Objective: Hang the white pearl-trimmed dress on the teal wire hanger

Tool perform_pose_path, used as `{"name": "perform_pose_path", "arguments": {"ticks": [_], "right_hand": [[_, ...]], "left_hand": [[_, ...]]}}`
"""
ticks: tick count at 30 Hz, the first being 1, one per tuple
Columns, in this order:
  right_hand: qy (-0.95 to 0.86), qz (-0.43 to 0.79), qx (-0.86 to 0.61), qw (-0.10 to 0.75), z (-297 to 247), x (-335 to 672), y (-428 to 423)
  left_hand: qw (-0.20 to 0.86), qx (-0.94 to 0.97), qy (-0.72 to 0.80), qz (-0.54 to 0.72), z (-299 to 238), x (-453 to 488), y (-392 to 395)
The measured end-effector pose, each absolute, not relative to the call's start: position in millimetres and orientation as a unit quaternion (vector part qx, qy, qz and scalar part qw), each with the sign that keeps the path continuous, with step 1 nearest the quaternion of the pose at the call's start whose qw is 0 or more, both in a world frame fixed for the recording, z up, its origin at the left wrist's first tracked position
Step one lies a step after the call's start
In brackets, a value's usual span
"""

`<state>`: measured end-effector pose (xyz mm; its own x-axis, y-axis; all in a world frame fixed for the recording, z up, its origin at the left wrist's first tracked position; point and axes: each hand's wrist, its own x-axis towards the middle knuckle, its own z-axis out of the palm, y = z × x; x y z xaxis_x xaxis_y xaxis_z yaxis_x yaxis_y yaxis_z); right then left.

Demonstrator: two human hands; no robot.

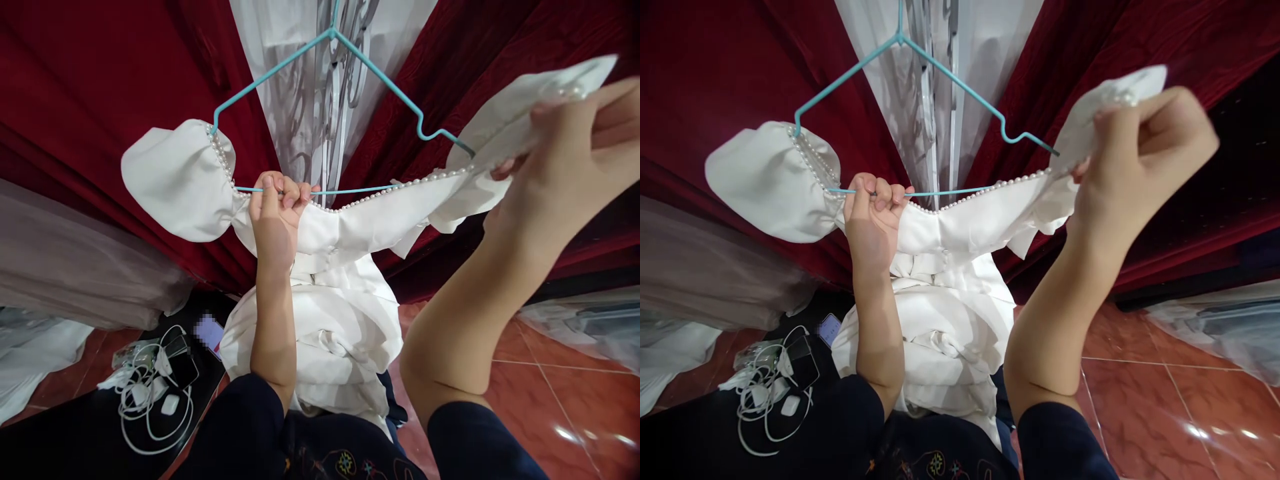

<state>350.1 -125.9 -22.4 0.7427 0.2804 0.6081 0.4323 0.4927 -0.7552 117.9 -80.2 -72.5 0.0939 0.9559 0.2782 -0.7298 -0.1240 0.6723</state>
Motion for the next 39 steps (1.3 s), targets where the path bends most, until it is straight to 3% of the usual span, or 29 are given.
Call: {"name": "perform_pose_path", "arguments": {"ticks": [6,9,12,14,17,20,26,31,34,39], "right_hand": [[-0.501,0.041,-0.496,0.708,-8.7,324.4,-111.4],[-0.499,0.037,-0.407,0.764,-27.5,299.2,-121.6],[-0.364,-0.028,-0.355,0.861,-66.5,263.4,-147.9],[-0.325,0.096,-0.376,0.862,-94.3,239.7,-164.4],[-0.322,0.342,-0.374,0.8,-117.5,215.8,-169.5],[-0.338,0.444,-0.299,0.774,-114.3,208.2,-147.2],[-0.283,0.41,-0.198,0.844,-109.7,204.6,-101.5],[-0.306,0.403,-0.169,0.846,-116.6,215.0,-100.4],[-0.316,0.387,-0.197,0.844,-115.5,225.7,-99.8],[-0.322,0.386,-0.187,0.844,-116.0,226.7,-97.0]], "left_hand": [[0.643,0.366,0.166,0.652,-72.2,116.5,-80.6],[0.633,0.382,0.183,0.648,-71.9,116.9,-81.6],[0.627,0.394,0.178,0.648,-72.1,118.5,-82.6],[0.631,0.39,0.177,0.647,-72.3,119.9,-83.1],[0.63,0.384,0.207,0.643,-71.4,121.4,-83.9],[0.626,0.382,0.229,0.639,-69.3,122.0,-85.0],[0.619,0.401,0.242,0.631,-73.4,122.2,-83.8],[0.622,0.466,0.227,0.587,-83.1,104.4,-89.8],[0.538,0.546,0.31,0.562,-82.0,88.1,-105.5],[0.197,0.543,0.363,0.731,-69.1,77.2,-109.3]]}}
